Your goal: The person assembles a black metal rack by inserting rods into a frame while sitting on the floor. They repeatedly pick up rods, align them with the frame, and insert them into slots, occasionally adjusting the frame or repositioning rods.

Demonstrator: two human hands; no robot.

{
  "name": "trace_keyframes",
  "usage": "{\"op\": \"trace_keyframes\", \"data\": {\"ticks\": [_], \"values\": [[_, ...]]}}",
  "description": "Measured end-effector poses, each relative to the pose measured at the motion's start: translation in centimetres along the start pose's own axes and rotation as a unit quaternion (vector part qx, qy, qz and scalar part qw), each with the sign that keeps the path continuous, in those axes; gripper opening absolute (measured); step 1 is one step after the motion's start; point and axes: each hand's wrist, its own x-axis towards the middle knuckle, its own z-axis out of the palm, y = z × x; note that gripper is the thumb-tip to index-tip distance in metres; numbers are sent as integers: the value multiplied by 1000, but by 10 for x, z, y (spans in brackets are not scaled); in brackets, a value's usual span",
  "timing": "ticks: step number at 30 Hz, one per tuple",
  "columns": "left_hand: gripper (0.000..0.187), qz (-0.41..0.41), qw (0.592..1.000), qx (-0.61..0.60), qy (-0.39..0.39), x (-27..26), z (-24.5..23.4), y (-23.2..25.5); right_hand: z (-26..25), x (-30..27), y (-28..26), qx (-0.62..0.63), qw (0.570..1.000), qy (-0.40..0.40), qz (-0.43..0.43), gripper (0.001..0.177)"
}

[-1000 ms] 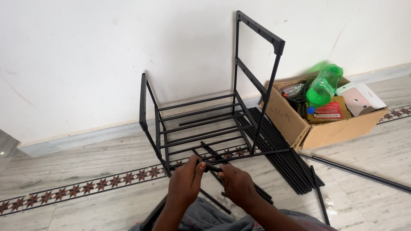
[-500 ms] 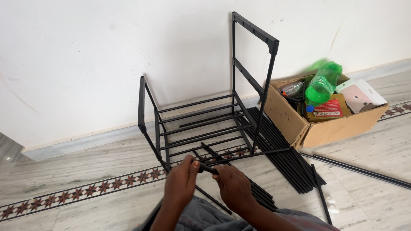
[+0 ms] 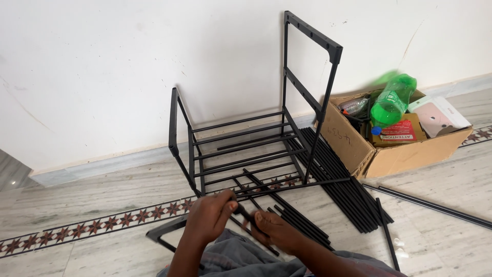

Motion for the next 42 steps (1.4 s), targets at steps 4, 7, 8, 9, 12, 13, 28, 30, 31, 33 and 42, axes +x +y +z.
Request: {"op": "trace_keyframes", "data": {"ticks": [4,7,8,9,12,13,28,30,31,33,42], "values": [[47,-69,997,-38,16,6,7,4,9,3,-13,-371,884,232,-163,49],[49,-41,998,-28,37,4,7,5,8,3,-16,-319,919,200,-115,49],[50,-47,998,-18,33,3,4,4,5,3,-17,-258,949,160,-83,49],[50,-51,998,-9,27,2,0,3,1,1,-19,-93,992,80,-23,46],[51,-36,998,-19,47,4,-2,1,-7,-2,-23,261,959,-77,84,43],[51,-29,997,-29,59,1,-2,1,-6,-1,-23,281,954,-72,71,43],[43,-156,874,-197,417,3,-39,-21,-89,38,67,-506,820,111,244,35],[41,-157,866,-203,430,3,-43,-24,-95,37,72,-509,816,132,240,35],[40,-158,861,-206,437,3,-45,-25,-96,36,69,-506,815,147,242,33],[40,-160,854,-223,442,3,-46,-28,-91,34,55,-506,823,184,180,32],[40,-229,785,-373,438,5,-42,-51,12,22,25,-659,694,82,-278,37]]}}
